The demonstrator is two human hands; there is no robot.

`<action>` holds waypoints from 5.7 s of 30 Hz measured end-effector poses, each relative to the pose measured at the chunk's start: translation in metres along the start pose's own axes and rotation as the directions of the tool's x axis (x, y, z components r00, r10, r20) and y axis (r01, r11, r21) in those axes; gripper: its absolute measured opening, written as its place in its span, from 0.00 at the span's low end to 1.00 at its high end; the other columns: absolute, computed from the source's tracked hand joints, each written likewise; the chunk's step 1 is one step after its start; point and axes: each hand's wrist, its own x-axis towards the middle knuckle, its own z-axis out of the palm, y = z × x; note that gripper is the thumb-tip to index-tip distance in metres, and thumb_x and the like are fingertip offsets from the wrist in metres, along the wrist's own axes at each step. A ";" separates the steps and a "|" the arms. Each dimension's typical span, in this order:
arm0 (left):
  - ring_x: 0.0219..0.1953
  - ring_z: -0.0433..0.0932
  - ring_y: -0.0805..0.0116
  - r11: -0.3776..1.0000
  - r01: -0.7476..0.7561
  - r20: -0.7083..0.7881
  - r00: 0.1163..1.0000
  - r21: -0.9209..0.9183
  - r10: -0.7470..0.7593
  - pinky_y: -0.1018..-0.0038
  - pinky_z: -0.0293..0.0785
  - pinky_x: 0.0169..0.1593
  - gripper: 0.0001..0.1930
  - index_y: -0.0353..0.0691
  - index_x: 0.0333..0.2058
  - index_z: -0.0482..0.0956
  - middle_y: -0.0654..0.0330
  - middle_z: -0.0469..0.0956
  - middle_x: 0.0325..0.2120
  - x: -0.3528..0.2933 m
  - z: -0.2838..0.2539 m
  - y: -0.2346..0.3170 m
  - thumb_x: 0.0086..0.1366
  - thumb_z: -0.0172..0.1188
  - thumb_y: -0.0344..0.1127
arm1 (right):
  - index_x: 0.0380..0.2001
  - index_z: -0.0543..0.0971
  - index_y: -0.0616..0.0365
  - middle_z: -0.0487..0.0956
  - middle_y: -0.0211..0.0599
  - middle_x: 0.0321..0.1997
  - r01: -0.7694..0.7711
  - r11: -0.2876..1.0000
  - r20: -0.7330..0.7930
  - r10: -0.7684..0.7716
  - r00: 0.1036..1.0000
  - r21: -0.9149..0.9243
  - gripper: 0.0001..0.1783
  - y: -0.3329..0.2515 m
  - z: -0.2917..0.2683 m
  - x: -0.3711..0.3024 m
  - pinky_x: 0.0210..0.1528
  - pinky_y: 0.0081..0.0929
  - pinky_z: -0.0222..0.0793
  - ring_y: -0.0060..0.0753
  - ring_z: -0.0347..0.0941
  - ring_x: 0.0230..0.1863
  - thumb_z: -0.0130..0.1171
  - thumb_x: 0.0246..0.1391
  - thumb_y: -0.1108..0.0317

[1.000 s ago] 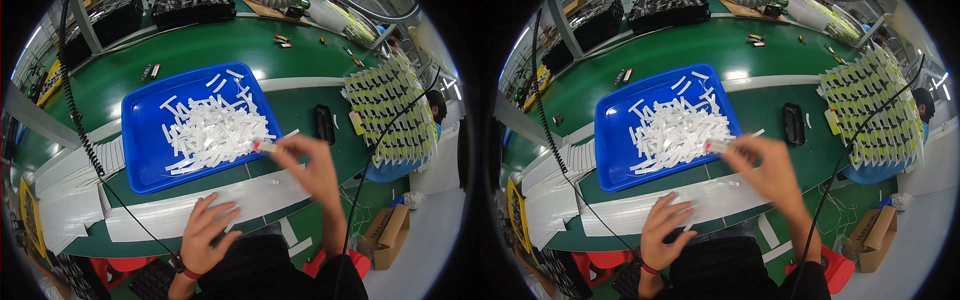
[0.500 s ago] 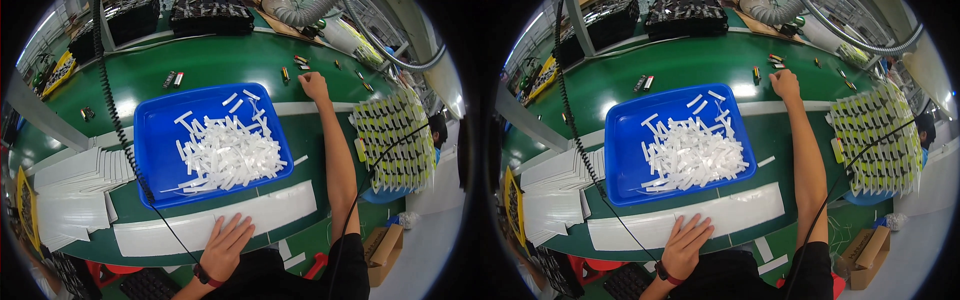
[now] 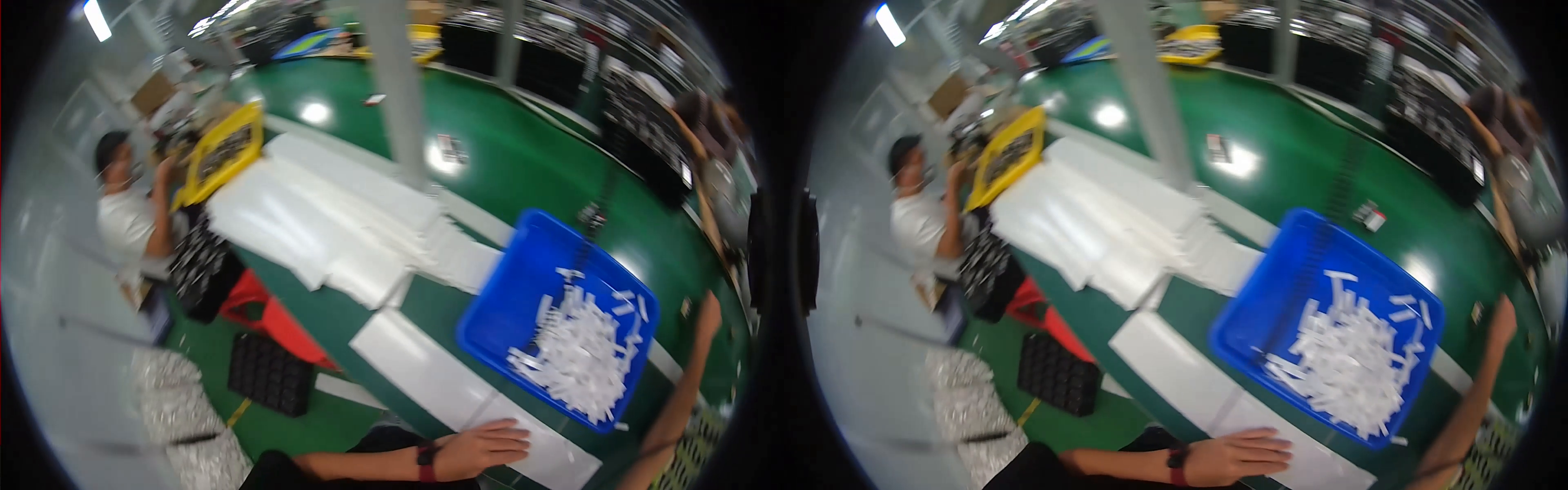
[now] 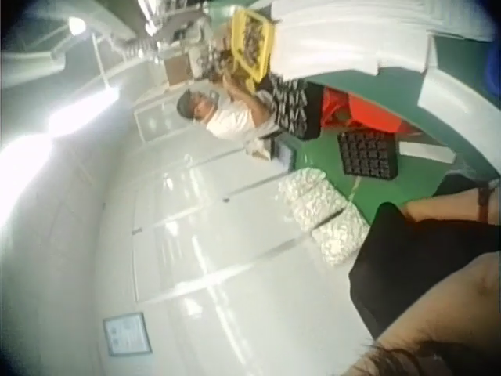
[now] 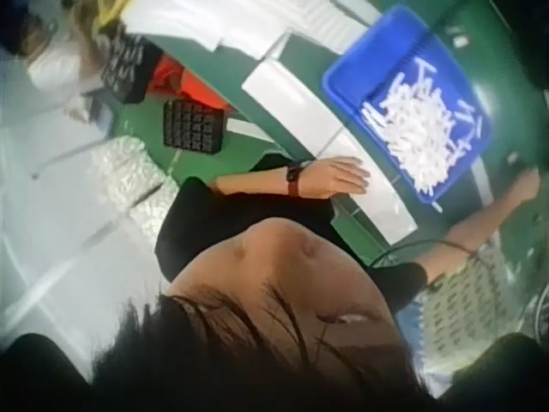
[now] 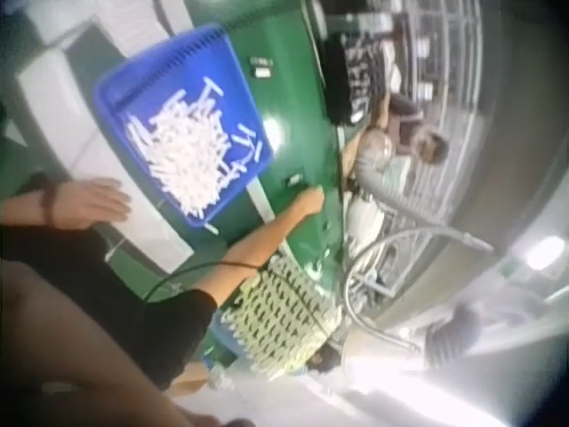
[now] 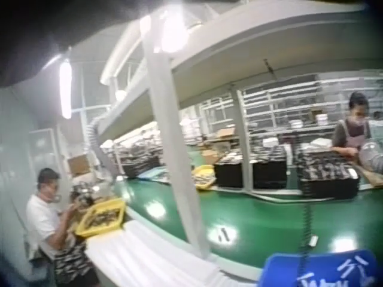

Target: The person assembles small electronic components by hand, placing batteries and pins into black plastic housings.

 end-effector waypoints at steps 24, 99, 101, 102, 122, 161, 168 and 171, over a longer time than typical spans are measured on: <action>0.47 0.79 0.58 0.915 0.230 -0.196 0.932 -0.331 -0.305 0.62 0.69 0.59 0.12 0.35 0.42 0.83 0.51 0.82 0.40 0.027 -0.041 0.028 0.60 0.58 0.20 | 0.48 0.78 0.69 0.82 0.35 0.37 -0.327 -0.094 0.340 0.287 0.896 0.940 0.14 -0.339 -0.412 -0.151 0.35 0.15 0.68 0.17 0.75 0.35 0.56 0.59 0.78; 0.53 0.76 0.59 0.346 0.209 -0.030 0.819 -0.915 -0.574 0.64 0.69 0.60 0.21 0.25 0.59 0.64 0.42 0.73 0.54 0.016 -0.070 0.009 0.70 0.50 0.27 | 0.33 0.75 0.55 0.75 0.30 0.39 -0.042 0.455 0.188 -0.280 0.942 0.890 0.13 -0.451 -0.382 -0.188 0.42 0.33 0.65 0.39 0.71 0.43 0.68 0.43 0.72; 0.53 0.76 0.59 0.347 0.216 -0.025 0.818 -0.913 -0.574 0.64 0.68 0.60 0.21 0.25 0.59 0.64 0.42 0.73 0.54 0.015 -0.071 0.009 0.70 0.50 0.27 | 0.33 0.75 0.55 0.75 0.30 0.38 -0.047 0.438 0.176 -0.260 0.949 0.898 0.13 -0.449 -0.382 -0.189 0.42 0.33 0.65 0.40 0.71 0.42 0.68 0.43 0.73; 0.53 0.76 0.59 0.348 0.223 -0.020 0.818 -0.911 -0.576 0.64 0.68 0.60 0.21 0.24 0.59 0.64 0.42 0.73 0.54 0.015 -0.071 0.009 0.70 0.50 0.28 | 0.33 0.75 0.56 0.76 0.32 0.37 -0.100 0.370 0.203 -0.249 0.947 0.924 0.12 -0.446 -0.382 -0.189 0.44 0.31 0.66 0.39 0.71 0.42 0.67 0.44 0.75; 0.53 0.77 0.58 0.282 0.358 0.166 0.831 -0.890 -0.530 0.66 0.69 0.60 0.22 0.22 0.58 0.66 0.41 0.74 0.54 0.013 -0.079 0.011 0.69 0.53 0.30 | 0.33 0.85 0.61 0.83 0.31 0.30 -0.255 -0.056 0.259 0.077 0.963 0.965 0.13 -0.446 -0.418 -0.164 0.37 0.25 0.70 0.32 0.73 0.34 0.71 0.39 0.80; 0.37 0.83 0.67 0.432 0.474 0.159 0.794 -0.767 -0.587 0.77 0.78 0.41 0.11 0.22 0.44 0.78 0.47 0.83 0.36 0.014 -0.077 0.031 0.67 0.55 0.23 | 0.32 0.82 0.63 0.80 0.41 0.39 -0.341 -0.130 0.343 -0.002 0.939 0.931 0.07 -0.443 -0.409 -0.175 0.44 0.25 0.68 0.35 0.75 0.39 0.66 0.47 0.78; 0.45 0.81 0.65 0.699 0.391 -0.052 0.852 -0.598 -0.521 0.75 0.77 0.48 0.15 0.27 0.48 0.79 0.48 0.81 0.43 0.017 -0.065 0.029 0.60 0.61 0.19 | 0.35 0.83 0.63 0.82 0.39 0.36 -0.226 0.107 0.220 0.070 0.973 0.968 0.14 -0.451 -0.424 -0.187 0.37 0.26 0.75 0.36 0.79 0.36 0.69 0.41 0.82; 0.43 0.82 0.63 0.803 0.347 -0.102 0.889 -0.485 -0.446 0.75 0.78 0.46 0.18 0.31 0.46 0.81 0.49 0.82 0.42 0.016 -0.067 0.026 0.54 0.66 0.19 | 0.36 0.83 0.65 0.82 0.41 0.37 -0.242 0.098 0.240 0.033 0.970 0.965 0.13 -0.448 -0.430 -0.187 0.38 0.25 0.76 0.37 0.80 0.37 0.68 0.42 0.82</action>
